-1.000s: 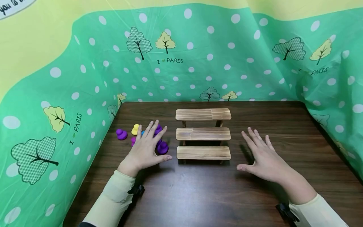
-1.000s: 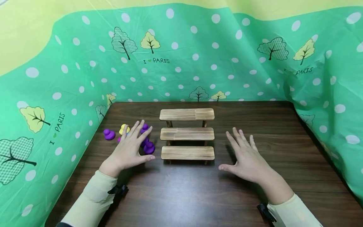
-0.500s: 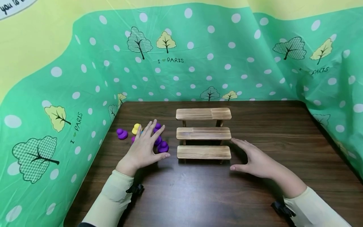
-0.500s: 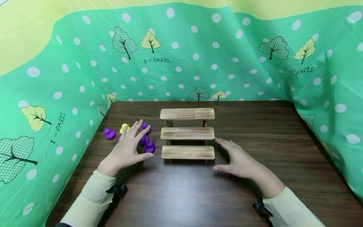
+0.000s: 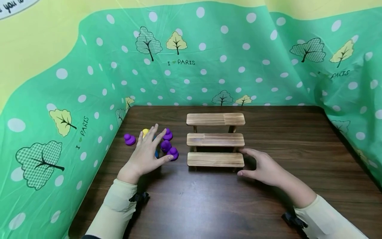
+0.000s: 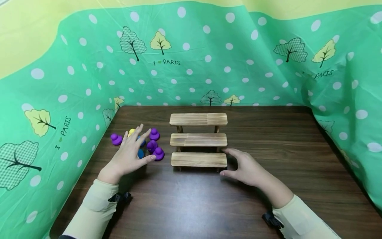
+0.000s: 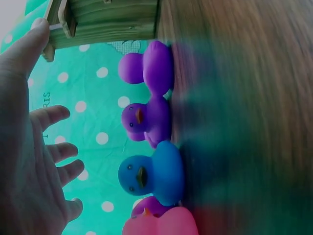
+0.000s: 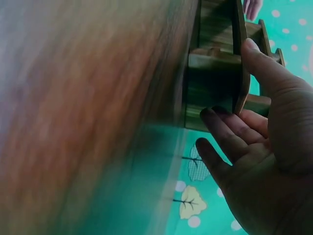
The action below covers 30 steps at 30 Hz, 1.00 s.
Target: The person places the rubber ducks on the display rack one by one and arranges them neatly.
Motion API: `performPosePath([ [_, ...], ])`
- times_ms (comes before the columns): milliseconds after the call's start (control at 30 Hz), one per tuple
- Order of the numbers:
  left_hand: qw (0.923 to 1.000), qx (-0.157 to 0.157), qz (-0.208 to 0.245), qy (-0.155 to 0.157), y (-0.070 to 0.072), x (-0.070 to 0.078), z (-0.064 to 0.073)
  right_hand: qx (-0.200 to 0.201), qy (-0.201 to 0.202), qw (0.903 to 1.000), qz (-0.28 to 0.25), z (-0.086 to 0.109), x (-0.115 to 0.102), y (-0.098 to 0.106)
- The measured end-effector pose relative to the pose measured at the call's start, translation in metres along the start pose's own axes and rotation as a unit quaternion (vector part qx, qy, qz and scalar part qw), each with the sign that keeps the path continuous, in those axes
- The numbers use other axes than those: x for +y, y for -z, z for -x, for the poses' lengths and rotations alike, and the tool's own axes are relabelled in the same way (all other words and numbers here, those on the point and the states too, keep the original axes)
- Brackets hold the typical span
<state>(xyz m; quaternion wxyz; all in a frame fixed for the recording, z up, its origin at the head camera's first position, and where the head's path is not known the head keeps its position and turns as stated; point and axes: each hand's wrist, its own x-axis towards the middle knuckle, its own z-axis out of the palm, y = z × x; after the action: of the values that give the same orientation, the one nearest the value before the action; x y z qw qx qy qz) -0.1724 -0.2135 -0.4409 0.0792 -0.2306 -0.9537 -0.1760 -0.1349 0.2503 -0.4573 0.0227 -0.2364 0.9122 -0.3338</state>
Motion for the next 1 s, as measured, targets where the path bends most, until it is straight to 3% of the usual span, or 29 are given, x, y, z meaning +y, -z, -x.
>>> performPosePath([
  [167,0.9998,0.0,0.017,0.013,0.002,-0.007,0.003,0.009,0.001,1.0,0.001,-0.003,-0.003,-0.004],
  [467,0.9947,0.001,0.082,0.063,0.014,-0.027,0.009,0.036,0.002,0.9992,0.016,-0.006,-0.003,-0.011],
  [767,0.9913,0.017,0.079,0.104,0.024,-0.057,0.011,0.036,-0.005,0.9993,0.013,-0.007,-0.003,-0.014],
  [1000,0.9901,0.042,0.073,0.112,0.025,-0.073,0.008,0.027,-0.004,0.9994,0.019,-0.008,-0.002,-0.015],
])
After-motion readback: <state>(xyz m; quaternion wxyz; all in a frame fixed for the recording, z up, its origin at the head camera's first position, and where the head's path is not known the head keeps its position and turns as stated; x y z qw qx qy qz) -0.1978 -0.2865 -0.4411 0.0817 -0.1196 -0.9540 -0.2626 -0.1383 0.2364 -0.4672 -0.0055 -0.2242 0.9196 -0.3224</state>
